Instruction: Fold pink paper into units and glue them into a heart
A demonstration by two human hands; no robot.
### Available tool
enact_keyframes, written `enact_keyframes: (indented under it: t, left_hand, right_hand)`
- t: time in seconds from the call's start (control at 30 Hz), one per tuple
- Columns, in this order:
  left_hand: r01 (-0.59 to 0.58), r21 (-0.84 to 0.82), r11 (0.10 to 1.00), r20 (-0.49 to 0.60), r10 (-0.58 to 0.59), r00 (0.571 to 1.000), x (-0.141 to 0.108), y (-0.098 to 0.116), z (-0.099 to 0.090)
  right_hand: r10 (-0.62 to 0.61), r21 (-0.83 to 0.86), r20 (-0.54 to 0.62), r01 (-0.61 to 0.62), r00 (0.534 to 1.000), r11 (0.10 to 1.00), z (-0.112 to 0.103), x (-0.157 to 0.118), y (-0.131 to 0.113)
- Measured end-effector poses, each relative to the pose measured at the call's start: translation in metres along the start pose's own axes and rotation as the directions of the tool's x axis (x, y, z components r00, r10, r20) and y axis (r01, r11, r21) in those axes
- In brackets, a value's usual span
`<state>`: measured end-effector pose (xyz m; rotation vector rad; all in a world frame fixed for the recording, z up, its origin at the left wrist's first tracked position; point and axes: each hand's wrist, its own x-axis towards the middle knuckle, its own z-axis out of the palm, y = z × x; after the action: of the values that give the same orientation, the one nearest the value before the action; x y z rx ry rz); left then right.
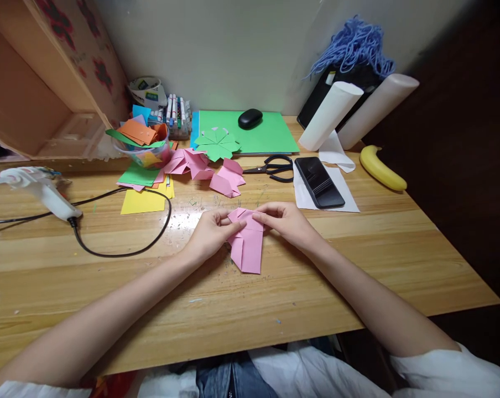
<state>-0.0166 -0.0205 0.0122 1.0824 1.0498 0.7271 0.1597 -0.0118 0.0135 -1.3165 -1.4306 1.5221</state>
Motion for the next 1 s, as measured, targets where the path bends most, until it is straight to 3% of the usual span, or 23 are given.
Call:
enact_keyframes:
  t: [0.33, 0.6, 0.8, 1.0]
  left_hand:
    - [-0.01, 0.005, 1.0, -0.048, 0.01, 0.999, -0.003, 0.002, 0.006]
    - [0.077, 0.001, 0.997, 0.02, -0.077, 0.997, -0.003, 0.005, 0.002]
    - [0.06, 0.025, 0.998, 0.029, -0.06, 0.998, 0.0, 0.002, -0.001]
    - [0.061, 0.077, 0.995, 0.041, -0.065, 0.997, -0.001, 0.004, 0.001]
  right_hand:
    - [-0.058, -0.013, -0.078, 0.057, 0.995, 0.998, 0.007, -0.001, 0.002]
    - [0.028, -0.154, 0.125, -0.009, 0.992, 0.988, -0.015, -0.006, -0.011]
    - [0.121, -0.179, 0.132, -0.096, 0.984, 0.979, -0.022, -0.009, -0.013]
    - [-0.025, -0.343, 0.074, 0.049, 0.997, 0.938, -0.019, -0.009, -0.012]
